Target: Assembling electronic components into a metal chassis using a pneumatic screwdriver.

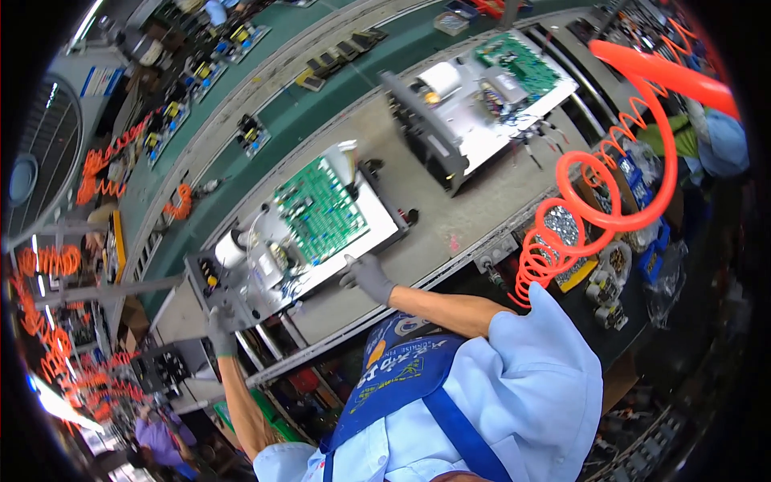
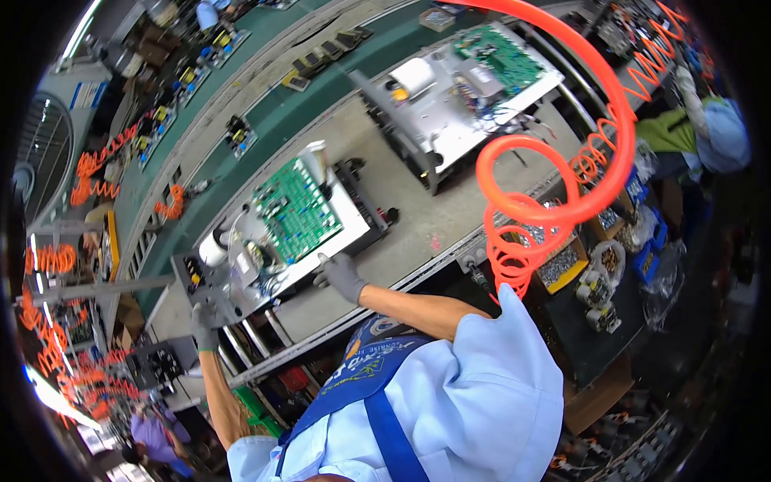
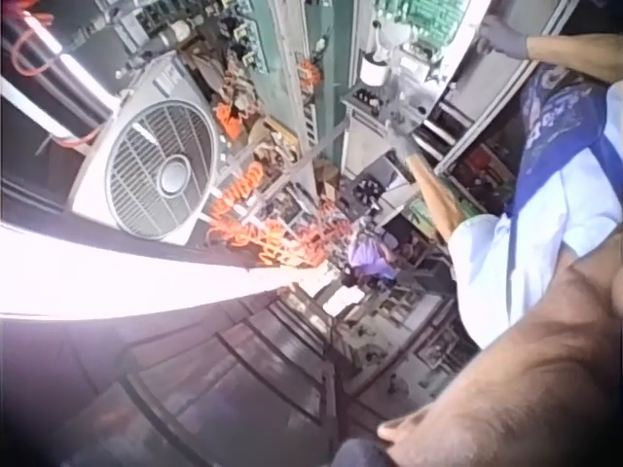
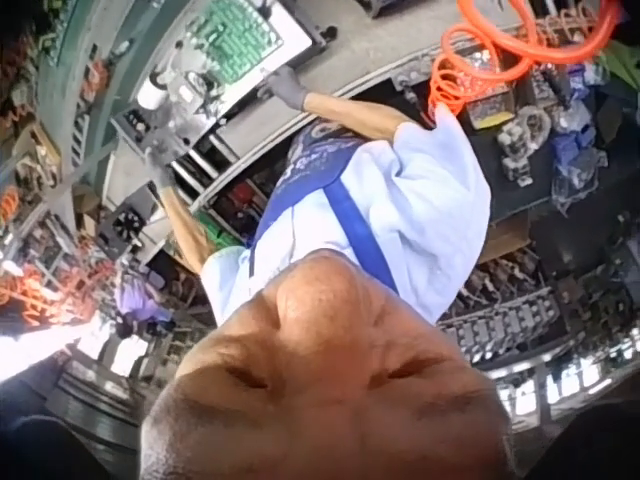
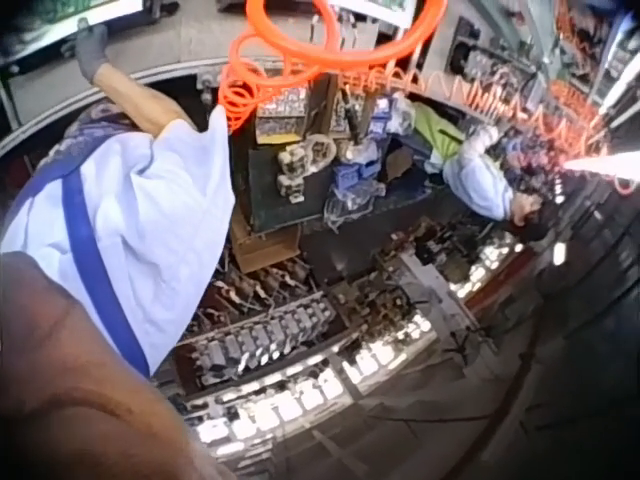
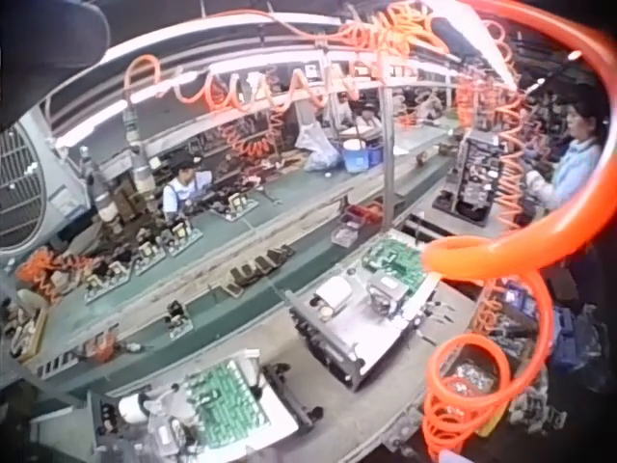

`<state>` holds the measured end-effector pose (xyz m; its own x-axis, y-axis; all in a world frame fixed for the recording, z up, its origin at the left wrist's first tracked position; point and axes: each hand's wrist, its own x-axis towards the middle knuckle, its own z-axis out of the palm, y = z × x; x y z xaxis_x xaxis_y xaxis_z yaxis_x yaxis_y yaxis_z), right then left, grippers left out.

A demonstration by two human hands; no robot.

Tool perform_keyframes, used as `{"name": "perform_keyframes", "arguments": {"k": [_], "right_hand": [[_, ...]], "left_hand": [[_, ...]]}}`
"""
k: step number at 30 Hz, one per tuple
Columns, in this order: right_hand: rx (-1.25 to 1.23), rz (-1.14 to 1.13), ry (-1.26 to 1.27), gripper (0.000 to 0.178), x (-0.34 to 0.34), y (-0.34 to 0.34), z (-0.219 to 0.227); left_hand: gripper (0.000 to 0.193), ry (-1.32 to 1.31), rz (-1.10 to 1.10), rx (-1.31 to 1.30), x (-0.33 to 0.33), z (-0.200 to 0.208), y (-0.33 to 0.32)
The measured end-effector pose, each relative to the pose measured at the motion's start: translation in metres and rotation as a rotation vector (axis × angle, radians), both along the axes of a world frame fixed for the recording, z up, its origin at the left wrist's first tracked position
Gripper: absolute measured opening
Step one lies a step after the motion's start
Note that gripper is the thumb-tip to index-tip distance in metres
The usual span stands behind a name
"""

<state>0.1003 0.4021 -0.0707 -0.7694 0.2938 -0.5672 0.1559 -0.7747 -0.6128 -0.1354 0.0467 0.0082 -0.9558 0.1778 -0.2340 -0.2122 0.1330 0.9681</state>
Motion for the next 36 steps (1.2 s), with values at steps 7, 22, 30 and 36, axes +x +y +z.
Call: {"name": "perform_keyframes", "arguments": {"k": [7, 22, 30, 36], "right_hand": [[0.098, -0.050, -0.014, 0.034, 0.036, 0.091, -0.004], [0.404, -0.572, -0.055, 0.031, 0.085, 0.251, -0.021], [0.339, -0.711, -0.122, 0.040, 0.095, 0.275, -0.038], [0.099, -0.140, -0.414, 0.033, 0.138, 0.178, -0.117]], "left_hand": [[0.028, 0.111, -0.007, -0.083, 0.060, 0.026, 0.127], [0.040, 0.062, -0.075, 0.134, 0.133, 0.018, 0.331], [0.040, 0.146, -0.064, -0.012, 0.117, -0.030, 0.401], [0.032, 0.477, -0.253, -0.448, 0.109, -0.041, 0.429]]}}
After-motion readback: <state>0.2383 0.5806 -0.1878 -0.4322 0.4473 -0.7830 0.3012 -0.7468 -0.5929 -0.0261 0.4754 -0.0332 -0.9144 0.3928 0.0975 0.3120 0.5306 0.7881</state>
